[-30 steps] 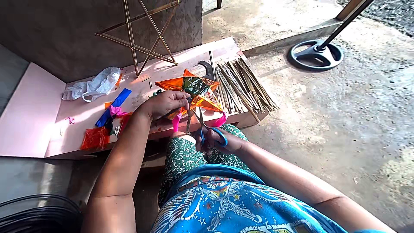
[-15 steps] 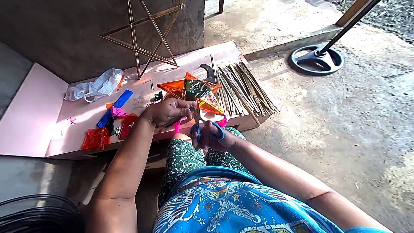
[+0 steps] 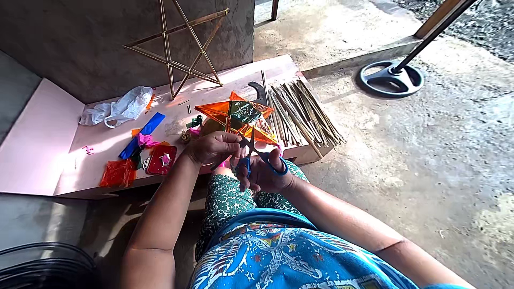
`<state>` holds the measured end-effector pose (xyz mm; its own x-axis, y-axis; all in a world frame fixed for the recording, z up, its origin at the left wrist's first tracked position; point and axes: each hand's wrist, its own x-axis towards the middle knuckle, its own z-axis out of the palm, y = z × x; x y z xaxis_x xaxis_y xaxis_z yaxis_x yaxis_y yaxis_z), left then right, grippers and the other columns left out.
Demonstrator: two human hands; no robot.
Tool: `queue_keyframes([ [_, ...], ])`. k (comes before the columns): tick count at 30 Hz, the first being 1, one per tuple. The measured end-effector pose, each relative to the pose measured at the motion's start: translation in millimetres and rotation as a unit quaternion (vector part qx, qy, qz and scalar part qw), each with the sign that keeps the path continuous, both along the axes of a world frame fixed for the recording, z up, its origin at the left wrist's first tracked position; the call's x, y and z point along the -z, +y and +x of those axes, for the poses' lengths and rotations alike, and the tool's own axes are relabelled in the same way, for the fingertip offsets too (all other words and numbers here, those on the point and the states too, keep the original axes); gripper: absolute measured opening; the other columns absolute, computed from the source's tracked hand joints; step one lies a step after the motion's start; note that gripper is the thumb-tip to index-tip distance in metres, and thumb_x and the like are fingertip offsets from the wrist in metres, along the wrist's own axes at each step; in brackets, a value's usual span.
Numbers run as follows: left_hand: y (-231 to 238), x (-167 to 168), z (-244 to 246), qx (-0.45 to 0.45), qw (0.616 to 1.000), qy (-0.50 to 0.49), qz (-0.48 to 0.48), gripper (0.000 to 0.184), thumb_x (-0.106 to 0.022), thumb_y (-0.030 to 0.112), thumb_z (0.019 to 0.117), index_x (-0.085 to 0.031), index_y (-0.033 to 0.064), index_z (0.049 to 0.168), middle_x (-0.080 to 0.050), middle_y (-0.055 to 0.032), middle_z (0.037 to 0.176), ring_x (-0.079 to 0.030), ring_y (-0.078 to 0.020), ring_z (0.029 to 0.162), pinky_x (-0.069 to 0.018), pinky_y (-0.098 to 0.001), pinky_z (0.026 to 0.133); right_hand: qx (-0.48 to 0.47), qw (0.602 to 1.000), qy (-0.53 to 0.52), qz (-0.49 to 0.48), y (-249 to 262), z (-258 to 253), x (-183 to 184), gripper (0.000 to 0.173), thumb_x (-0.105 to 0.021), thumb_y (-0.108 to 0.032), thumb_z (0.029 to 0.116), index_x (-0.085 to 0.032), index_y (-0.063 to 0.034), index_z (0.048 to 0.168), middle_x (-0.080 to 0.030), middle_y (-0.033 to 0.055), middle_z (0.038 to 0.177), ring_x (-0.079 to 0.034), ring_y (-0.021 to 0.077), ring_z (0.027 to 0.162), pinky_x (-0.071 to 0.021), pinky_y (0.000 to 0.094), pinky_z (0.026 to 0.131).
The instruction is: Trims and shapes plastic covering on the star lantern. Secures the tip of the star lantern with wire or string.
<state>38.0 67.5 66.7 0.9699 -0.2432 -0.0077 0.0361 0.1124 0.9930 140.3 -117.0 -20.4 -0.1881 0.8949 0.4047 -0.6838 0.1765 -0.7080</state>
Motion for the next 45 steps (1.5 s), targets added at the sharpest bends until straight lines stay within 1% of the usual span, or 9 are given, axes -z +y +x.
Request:
queue_keyframes([
  [10,5.1,8.8,-6.6,-0.003,1.0,0.026,0.017,0.025,-0.051,0.011,0.0971,-0.07,0.0166,0.082,-0.069,0.0083,0.077,-0.064,-0.0003,0.073,-0.0531,-0.019,0.068,0.171,0.984,0.026,-0.044,-14.3,3.8,-9.3,0.044,-0.059,-0.066,0.0924,-0.07,-0.0249,0.08,-0.061,-0.0131,0.06,-0.058,-0.0017,0.055,-0.0553,0.019,0.068],
  [16,-5.8,2.0,-19.7,-0.167,0.986,-0.019,0.025,0.023,-0.052,0.006,0.0987,-0.073,0.009,0.091,-0.074,0.0035,0.087,-0.068,-0.0032,0.077,-0.0579,-0.0207,0.072,0.312,0.939,-0.123,-0.072,-11.7,20.2,-11.5,0.038,-0.06,-0.06,0.0959,-0.061,-0.0266,0.115,-0.071,-0.0057,0.108,-0.064,0.003,0.074,-0.055,0.0214,0.071],
  [24,-17.9,-59.3,-54.3,-0.368,0.898,-0.24,-0.002,0.021,-0.055,0.012,0.1021,-0.073,0.0178,0.094,-0.074,0.0035,0.097,-0.071,-0.0087,0.089,-0.0597,-0.0288,0.083,0.082,0.979,-0.169,-0.085,-3.3,-16.7,19.6,0.055,-0.053,-0.072,0.0929,-0.058,-0.0202,0.11,-0.073,-0.0039,0.106,-0.071,0.008,0.081,-0.0582,0.0233,0.066],
  [27,21.7,-73.3,-109.6,-0.498,0.822,-0.277,0.017,0.024,-0.049,0.018,0.1067,-0.071,0.0201,0.096,-0.072,0.0044,0.099,-0.069,-0.0097,0.089,-0.0599,-0.0293,0.083,0.067,0.974,-0.183,-0.112,-16.3,-0.4,28.2,0.046,-0.062,-0.064,0.0933,-0.06,-0.0204,0.106,-0.072,-0.0062,0.094,-0.068,0.0049,0.073,-0.0555,0.0205,0.06],
  [30,39.8,-58.3,-159.2,-0.6,0.76,-0.248,0.006,0.032,-0.039,0.016,0.1097,-0.068,0.0198,0.096,-0.071,0.0048,0.098,-0.069,-0.0085,0.086,-0.0597,-0.0265,0.079,0.072,0.973,-0.184,-0.122,-26.5,18.3,19.4,0.029,-0.073,-0.04,0.0946,-0.06,-0.0206,0.111,-0.074,-0.0053,0.103,-0.069,0.0043,0.076,-0.0562,0.0191,0.062],
  [33,6.7,-33.6,-160.4,-0.631,0.757,-0.168,-0.003,0.035,-0.036,0.015,0.109,-0.067,0.0213,0.095,-0.071,0.0076,0.095,-0.068,-0.0062,0.083,-0.0598,-0.0253,0.078,0.115,0.962,-0.218,-0.12,-13.0,2.8,-1.1,0.033,-0.07,-0.035,0.0951,-0.055,-0.0184,0.118,-0.07,-0.0085,0.113,-0.068,0.0034,0.084,-0.058,0.0223,0.075],
  [38,-51.7,-21.0,-115.5,-0.571,0.798,-0.188,-0.042,0.027,-0.047,0.011,0.1057,-0.072,0.0169,0.099,-0.073,0.0032,0.101,-0.071,-0.01,0.09,-0.0611,-0.0304,0.083,0.019,0.985,-0.154,-0.072,25.5,-59.5,-8.9,0.053,-0.066,-0.059,0.0925,-0.055,-0.0193,0.125,-0.067,-0.0053,0.118,-0.07,0.009,0.087,-0.0607,0.0287,0.075],
  [42,-38.7,-31.7,-104.2,-0.608,0.753,-0.251,0.016,0.02,-0.049,0.006,0.1049,-0.069,0.0091,0.102,-0.072,0.0014,0.099,-0.07,-0.01,0.091,-0.06,-0.0304,0.085,-0.149,0.987,-0.04,-0.049,20.0,-93.2,-2.7,0.049,-0.065,-0.058,0.0939,-0.055,-0.0241,0.128,-0.065,0.0049,0.139,-0.073,0.0125,0.092,-0.0586,0.0249,0.07],
  [45,-35.5,-28.3,-97.7,-0.645,0.711,-0.274,0.064,0.018,-0.05,0.006,0.1055,-0.068,0.0071,0.103,-0.071,0.0025,0.097,-0.069,-0.0082,0.088,-0.0599,-0.0289,0.083,-0.193,0.979,0.007,-0.059,14.9,-94.1,-4.5,0.041,-0.068,-0.047,0.0956,-0.057,-0.0229,0.127,-0.068,0.0089,0.132,-0.074,0.0179,0.097,-0.0594,0.0286,0.078],
])
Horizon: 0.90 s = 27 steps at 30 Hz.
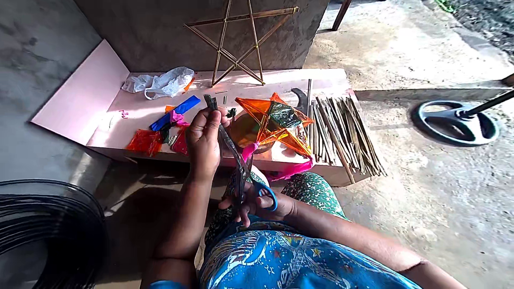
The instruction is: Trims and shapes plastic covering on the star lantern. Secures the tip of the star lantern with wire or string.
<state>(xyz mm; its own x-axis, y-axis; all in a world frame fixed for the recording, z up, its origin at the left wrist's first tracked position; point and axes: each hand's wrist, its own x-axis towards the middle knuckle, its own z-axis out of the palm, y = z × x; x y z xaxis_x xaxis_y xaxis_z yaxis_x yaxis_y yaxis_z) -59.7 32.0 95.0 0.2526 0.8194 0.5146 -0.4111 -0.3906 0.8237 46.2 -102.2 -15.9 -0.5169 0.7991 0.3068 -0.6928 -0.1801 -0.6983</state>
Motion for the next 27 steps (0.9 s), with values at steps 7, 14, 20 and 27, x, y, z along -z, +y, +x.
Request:
queue_keyframes([
  [7,41.7,-4.3,-38.5,-0.127,0.992,0.003,0.011,0.02,-0.043,0.012,0.1098,-0.062,0.0049,0.111,-0.071,-0.0018,0.112,-0.072,-0.0128,0.093,-0.0615,-0.0306,0.08,0.163,0.985,0.005,-0.062,-0.5,42.6,-14.3,0.022,-0.072,-0.041,0.093,-0.071,-0.0219,0.103,-0.068,-0.0078,0.084,-0.065,0.0051,0.075,-0.0577,0.0279,0.08],
  [14,-12.6,40.9,-38.3,0.118,0.963,0.239,0.046,0.029,-0.071,0.029,0.0959,-0.066,0.0049,0.111,-0.071,0.0024,0.1,-0.064,-0.0009,0.079,-0.0553,-0.0203,0.071,0.216,0.972,0.07,-0.061,8.9,61.5,-28.3,0.045,-0.063,-0.067,0.0895,-0.068,-0.0233,0.102,-0.064,-0.0083,0.079,-0.062,0.004,0.07,-0.055,0.0246,0.078],
  [20,-32.1,51.4,-33.2,0.251,0.905,0.343,-0.029,0.008,-0.067,0.01,0.0967,-0.071,0.0032,0.097,-0.071,0.0074,0.08,-0.06,0.0068,0.067,-0.0479,-0.0117,0.062,0.337,0.94,-0.031,-0.045,0.9,72.3,-34.0,0.044,-0.059,-0.066,0.0921,-0.067,-0.0258,0.107,-0.065,-0.0088,0.086,-0.062,0.0045,0.074,-0.055,0.0246,0.076],
  [27,-2.6,14.5,-72.8,-0.175,0.882,0.431,0.072,0.022,-0.065,0.02,0.1019,-0.068,-0.0017,0.102,-0.071,-0.0096,0.08,-0.062,-0.0176,0.065,-0.0516,-0.0411,0.065,0.449,0.821,-0.337,-0.107,-6.2,61.9,-20.5,0.028,-0.039,-0.017,0.1096,-0.06,-0.0023,0.121,-0.074,0.0055,0.11,-0.074,0.0142,0.085,-0.064,0.032,0.075],
])
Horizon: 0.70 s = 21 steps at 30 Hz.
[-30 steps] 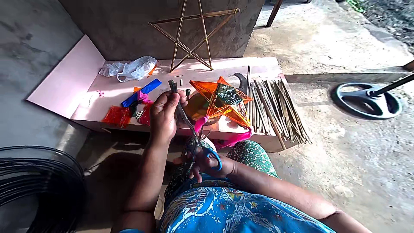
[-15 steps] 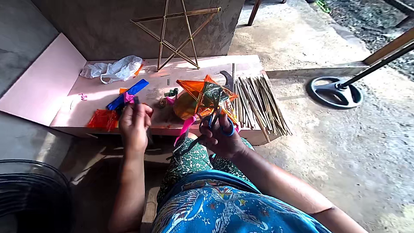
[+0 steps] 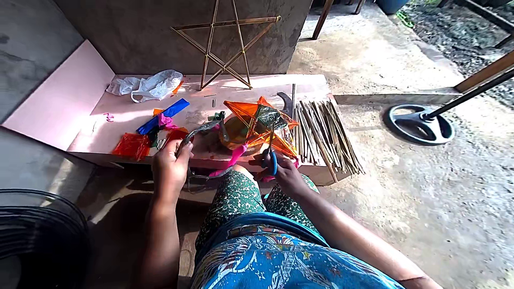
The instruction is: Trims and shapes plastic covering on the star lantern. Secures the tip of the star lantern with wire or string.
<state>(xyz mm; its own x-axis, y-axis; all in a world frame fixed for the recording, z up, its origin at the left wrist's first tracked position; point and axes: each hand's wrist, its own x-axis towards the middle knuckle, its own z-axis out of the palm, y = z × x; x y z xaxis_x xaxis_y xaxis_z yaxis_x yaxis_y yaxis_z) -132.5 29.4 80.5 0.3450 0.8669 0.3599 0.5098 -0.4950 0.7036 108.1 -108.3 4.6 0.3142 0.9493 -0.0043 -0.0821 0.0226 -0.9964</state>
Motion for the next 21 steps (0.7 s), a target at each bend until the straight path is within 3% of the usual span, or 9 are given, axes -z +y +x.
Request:
queue_keyframes([
  [1,-4.4,-3.3,1.0,-0.013,1.0,0.016,0.013,0.022,-0.064,0.018,0.1026,-0.069,-0.0034,0.106,-0.072,-0.0132,0.083,-0.066,-0.0222,0.071,-0.0544,-0.0465,0.071,-0.007,0.999,-0.032,-0.009,2.0,-4.6,0.1,0.028,-0.041,-0.015,0.1097,-0.06,0.0,0.123,-0.074,0.007,0.111,-0.074,0.0134,0.083,-0.0639,0.0313,0.074],
  [4,-28.1,6.0,16.6,0.062,0.998,0.01,-0.003,0.019,-0.064,0.014,0.1005,-0.071,-0.0031,0.105,-0.071,-0.0094,0.079,-0.067,-0.0145,0.067,-0.0577,-0.035,0.067,-0.084,0.989,-0.122,-0.01,12.7,-18.4,-1.4,0.033,-0.044,-0.013,0.1084,-0.054,0.0058,0.134,-0.069,0.0131,0.119,-0.073,0.0134,0.089,-0.0625,0.0316,0.081],
  [6,-41.3,21.0,28.5,0.115,0.993,0.004,-0.022,0.025,-0.071,0.021,0.0967,-0.072,-0.0027,0.104,-0.071,-0.0086,0.079,-0.067,-0.012,0.068,-0.0576,-0.0315,0.068,-0.131,0.975,-0.177,-0.009,20.7,-31.7,-4.6,0.036,-0.046,-0.017,0.1083,-0.053,0.0078,0.133,-0.069,0.0135,0.113,-0.071,0.0118,0.092,-0.06,0.0303,0.085],
  [8,-46.2,33.3,34.6,0.117,0.992,0.02,-0.031,0.033,-0.076,0.029,0.0934,-0.073,-0.0021,0.104,-0.072,-0.0106,0.083,-0.069,-0.0152,0.075,-0.0579,-0.0351,0.074,-0.156,0.962,-0.223,-0.011,25.8,-43.7,-2.7,0.038,-0.049,-0.025,0.1074,-0.056,0.0061,0.13,-0.069,0.0128,0.106,-0.068,0.0126,0.095,-0.056,0.0321,0.09],
  [11,-40.4,46.5,35.0,0.095,0.994,0.057,-0.025,0.027,-0.07,0.024,0.0972,-0.071,-0.0033,0.094,-0.067,-0.012,0.076,-0.067,-0.0195,0.07,-0.0566,-0.0383,0.07,-0.204,0.947,-0.246,-0.04,29.8,-54.2,1.9,0.044,-0.05,-0.029,0.1069,-0.054,0.005,0.134,-0.069,0.0136,0.107,-0.069,0.0169,0.097,-0.0553,0.0379,0.093],
  [13,-32.0,52.9,30.5,0.087,0.992,0.089,-0.035,0.026,-0.065,0.02,0.0996,-0.069,-0.0033,0.09,-0.064,-0.0119,0.072,-0.063,-0.021,0.067,-0.054,-0.0392,0.067,-0.22,0.945,-0.234,-0.058,30.4,-57.9,5.8,0.051,-0.052,-0.03,0.106,-0.049,0.0068,0.141,-0.068,0.0192,0.118,-0.068,0.0214,0.103,-0.0534,0.0401,0.096],
  [15,-16.9,59.4,23.3,0.071,0.988,0.121,-0.062,0.027,-0.063,0.02,0.1016,-0.069,-0.0042,0.093,-0.064,-0.0136,0.074,-0.064,-0.0246,0.069,-0.0541,-0.0438,0.07,-0.228,0.946,-0.224,-0.047,28.9,-58.8,9.5,0.059,-0.056,-0.029,0.1053,-0.043,0.0065,0.15,-0.061,0.0227,0.139,-0.069,0.0212,0.113,-0.0535,0.0353,0.102],
  [18,12.6,67.8,10.0,0.025,0.978,0.17,-0.116,0.029,-0.061,0.023,0.1043,-0.069,-0.0045,0.099,-0.067,-0.0182,0.082,-0.067,-0.032,0.079,-0.0535,-0.053,0.077,-0.22,0.951,-0.217,0.026,23.9,-53.4,22.9,0.048,-0.06,-0.026,0.1038,-0.056,0.0036,0.142,-0.064,0.0178,0.137,-0.072,0.0143,0.106,-0.0565,0.0279,0.097],
  [21,45.4,79.5,-2.9,0.0,0.963,0.212,-0.164,0.031,-0.058,0.024,0.1064,-0.069,-0.0044,0.107,-0.069,-0.0221,0.091,-0.068,-0.0373,0.09,-0.0514,-0.0594,0.084,-0.206,0.941,-0.265,0.037,17.7,-27.7,49.7,0.044,-0.061,-0.028,0.1031,-0.063,0.0016,0.135,-0.068,0.0153,0.132,-0.073,0.0169,0.105,-0.0572,0.0326,0.097],
])
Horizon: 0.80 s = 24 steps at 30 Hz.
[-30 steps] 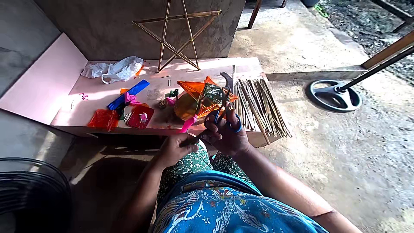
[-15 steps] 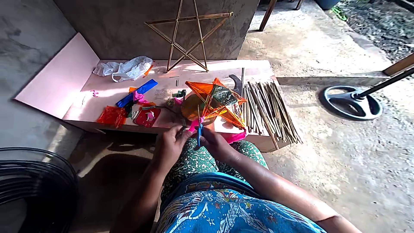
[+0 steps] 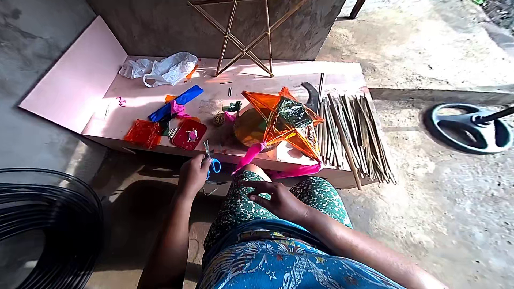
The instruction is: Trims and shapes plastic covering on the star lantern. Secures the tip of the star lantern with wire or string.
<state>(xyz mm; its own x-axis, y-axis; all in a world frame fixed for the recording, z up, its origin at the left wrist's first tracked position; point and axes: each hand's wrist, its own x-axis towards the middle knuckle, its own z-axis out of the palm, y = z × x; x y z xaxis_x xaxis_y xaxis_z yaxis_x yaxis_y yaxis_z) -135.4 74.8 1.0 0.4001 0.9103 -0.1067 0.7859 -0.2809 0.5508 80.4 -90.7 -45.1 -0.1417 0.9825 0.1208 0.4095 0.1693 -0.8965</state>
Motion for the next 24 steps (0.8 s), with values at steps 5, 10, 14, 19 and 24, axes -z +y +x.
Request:
queue_keyframes([
  [5,57.9,41.1,-3.5,0.036,0.996,0.043,-0.072,0.033,-0.057,0.027,0.1072,-0.069,-0.0023,0.113,-0.07,-0.0234,0.1,-0.068,-0.0384,0.097,-0.0504,-0.0612,0.09,0.137,0.979,-0.124,-0.091,-35.6,67.5,56.4,0.041,-0.063,-0.021,0.0999,-0.063,0.0001,0.135,-0.068,0.0179,0.129,-0.071,0.0299,0.108,-0.0561,0.0485,0.097],
  [10,120.8,88.8,21.3,0.068,0.988,0.043,-0.129,0.035,-0.056,0.026,0.1078,-0.068,-0.0036,0.122,-0.069,-0.0254,0.114,-0.066,-0.0397,0.111,-0.0471,-0.0604,0.101,0.294,0.923,-0.213,-0.127,-100.0,127.9,108.9,0.045,-0.066,-0.023,0.0967,-0.064,0.0027,0.133,-0.058,0.0251,0.142,-0.057,0.0486,0.128,-0.0425,0.0697,0.104],
  [14,183.4,158.1,39.0,0.044,0.983,0.017,-0.177,0.041,-0.052,0.028,0.1093,-0.062,-0.0052,0.132,-0.065,-0.0292,0.125,-0.062,-0.0426,0.121,-0.0429,-0.0615,0.107,0.358,0.9,-0.204,-0.14,-114.2,139.5,128.1,0.052,-0.062,-0.03,0.0958,-0.062,0.007,0.133,-0.052,0.0319,0.145,-0.05,0.0515,0.134,-0.0383,0.0663,0.11],
  [19,238.8,228.4,59.1,-0.009,0.979,0.076,-0.191,0.044,-0.05,0.031,0.1098,-0.059,-0.0028,0.138,-0.063,-0.0301,0.131,-0.058,-0.0461,0.127,-0.0402,-0.0649,0.109,0.327,0.901,-0.222,-0.179,-101.1,142.6,130.0,0.053,-0.063,-0.031,0.0937,-0.065,0.0064,0.131,-0.053,0.0327,0.144,-0.05,0.0546,0.132,-0.0339,0.07,0.11],
  [24,263.9,243.5,88.4,0.026,0.967,0.137,-0.212,0.045,-0.052,0.03,0.1093,-0.059,-0.0035,0.138,-0.061,-0.0294,0.135,-0.055,-0.0444,0.132,-0.0382,-0.0627,0.112,0.305,0.902,-0.223,-0.211,-95.6,147.5,129.5,0.055,-0.064,-0.033,0.094,-0.064,0.0077,0.131,-0.051,0.0342,0.144,-0.046,0.0576,0.134,-0.0297,0.072,0.111],
])
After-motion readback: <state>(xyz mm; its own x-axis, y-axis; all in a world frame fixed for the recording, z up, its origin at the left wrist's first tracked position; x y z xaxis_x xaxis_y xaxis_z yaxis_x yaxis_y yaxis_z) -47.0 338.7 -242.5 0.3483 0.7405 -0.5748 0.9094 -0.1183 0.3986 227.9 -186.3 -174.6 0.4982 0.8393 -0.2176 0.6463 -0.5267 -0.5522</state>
